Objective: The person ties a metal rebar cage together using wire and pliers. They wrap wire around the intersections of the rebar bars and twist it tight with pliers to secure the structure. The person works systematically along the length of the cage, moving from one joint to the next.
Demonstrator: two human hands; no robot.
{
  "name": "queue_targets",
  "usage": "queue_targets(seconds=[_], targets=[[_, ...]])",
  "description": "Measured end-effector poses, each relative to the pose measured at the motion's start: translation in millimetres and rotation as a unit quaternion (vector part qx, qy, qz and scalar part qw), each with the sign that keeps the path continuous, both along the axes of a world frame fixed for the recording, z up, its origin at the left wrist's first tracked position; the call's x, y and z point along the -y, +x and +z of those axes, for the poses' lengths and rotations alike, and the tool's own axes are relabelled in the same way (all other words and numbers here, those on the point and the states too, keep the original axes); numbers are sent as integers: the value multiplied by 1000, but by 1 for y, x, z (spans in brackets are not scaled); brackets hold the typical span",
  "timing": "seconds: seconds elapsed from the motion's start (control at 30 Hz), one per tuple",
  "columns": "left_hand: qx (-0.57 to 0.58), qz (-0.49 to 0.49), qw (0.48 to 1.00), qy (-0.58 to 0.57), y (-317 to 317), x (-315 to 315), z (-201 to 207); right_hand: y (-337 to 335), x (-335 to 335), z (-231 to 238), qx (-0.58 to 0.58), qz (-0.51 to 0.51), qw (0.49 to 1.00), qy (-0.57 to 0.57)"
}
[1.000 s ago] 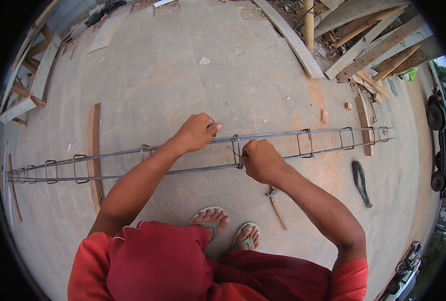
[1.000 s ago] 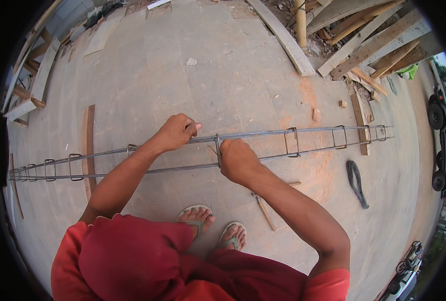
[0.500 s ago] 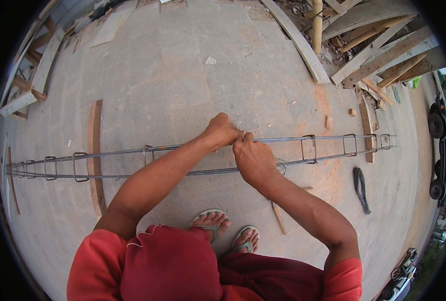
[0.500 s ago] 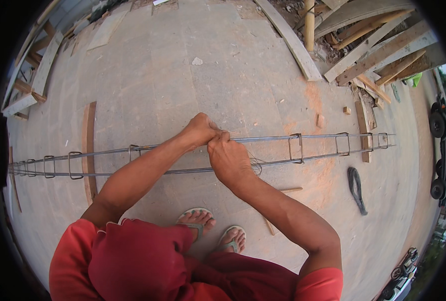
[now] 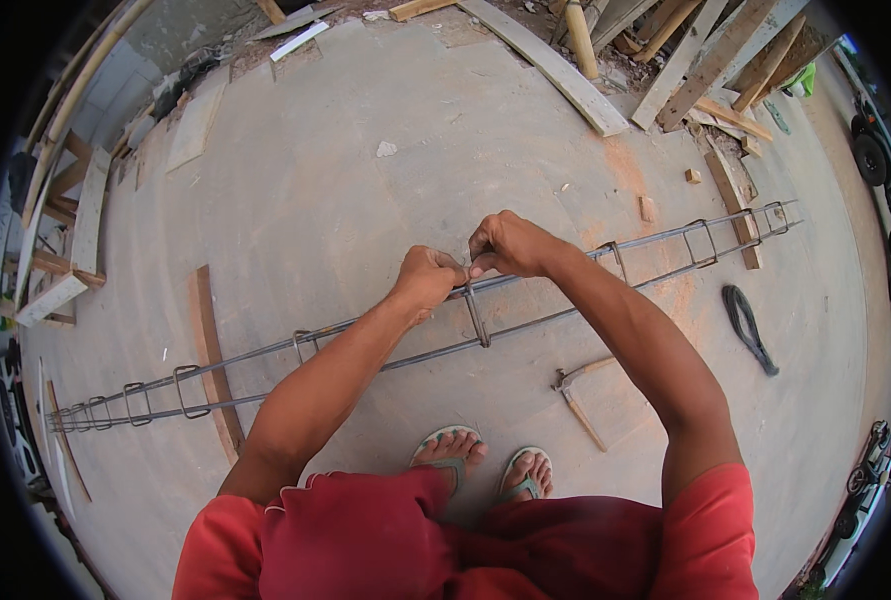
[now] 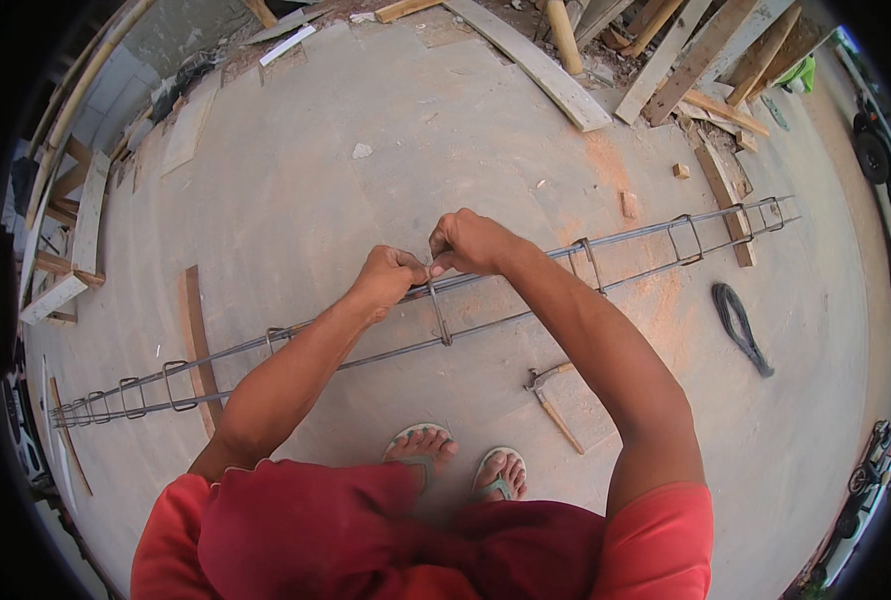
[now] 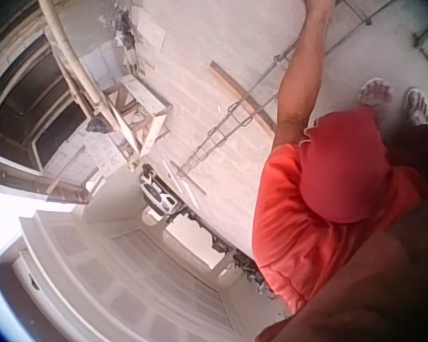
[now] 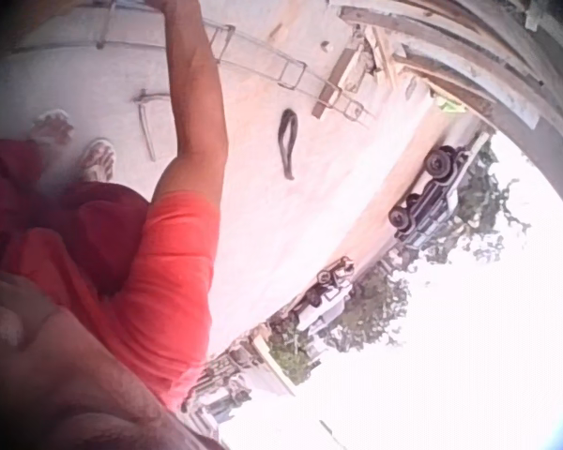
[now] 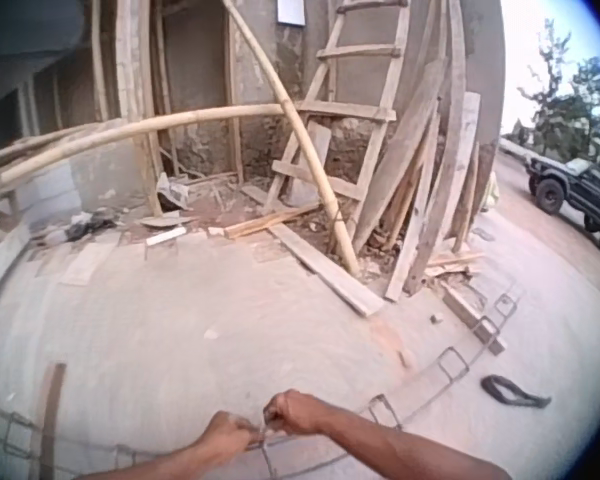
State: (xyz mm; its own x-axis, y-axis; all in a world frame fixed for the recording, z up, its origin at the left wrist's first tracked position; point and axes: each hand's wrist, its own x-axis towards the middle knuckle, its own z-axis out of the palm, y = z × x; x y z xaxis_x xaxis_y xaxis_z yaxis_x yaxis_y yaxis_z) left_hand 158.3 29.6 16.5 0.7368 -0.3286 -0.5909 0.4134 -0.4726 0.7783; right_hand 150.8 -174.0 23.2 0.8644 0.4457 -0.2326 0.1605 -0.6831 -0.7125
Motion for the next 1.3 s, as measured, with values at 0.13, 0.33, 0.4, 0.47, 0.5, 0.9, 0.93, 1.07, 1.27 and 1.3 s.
queue_targets(seconds=[0.13, 0.33, 0.4, 0.47, 0.5, 0.9, 0.93, 1.07, 1.27, 1.3], targets=[[-11, -18, 999, -32, 2, -10, -7, 11, 4, -15, -142, -11, 989, 32], [82, -54, 995, -12, -20, 0, 8, 18, 13, -38, -204, -14, 978, 49], [121, -37, 992, 13, -28, -1, 4, 20, 6, -35, -149, 8, 988, 25], [85, -13, 996, 6, -24, -2, 1, 20, 2, -29, -81, 16, 996, 24], [67, 1, 998, 1, -21, -2, 0, 18, 1, -26, -48, 20, 998, 22], [55, 17, 998, 36, -19, 5, 4, -27, 7, -21, -115, -39, 993, 7], [54, 18, 998, 35, -20, 6, 5, -28, 5, -19, -117, -33, 993, -5], [56, 24, 998, 21, -17, 5, 1, -37, -9, -18, -69, -21, 995, -68], [51, 6, 999, 11, -12, 6, 1, -74, -3, -2, 163, -88, 981, -66], [50, 0, 999, 15, -11, 6, 0, -86, -3, -6, 276, -117, 952, -61]])
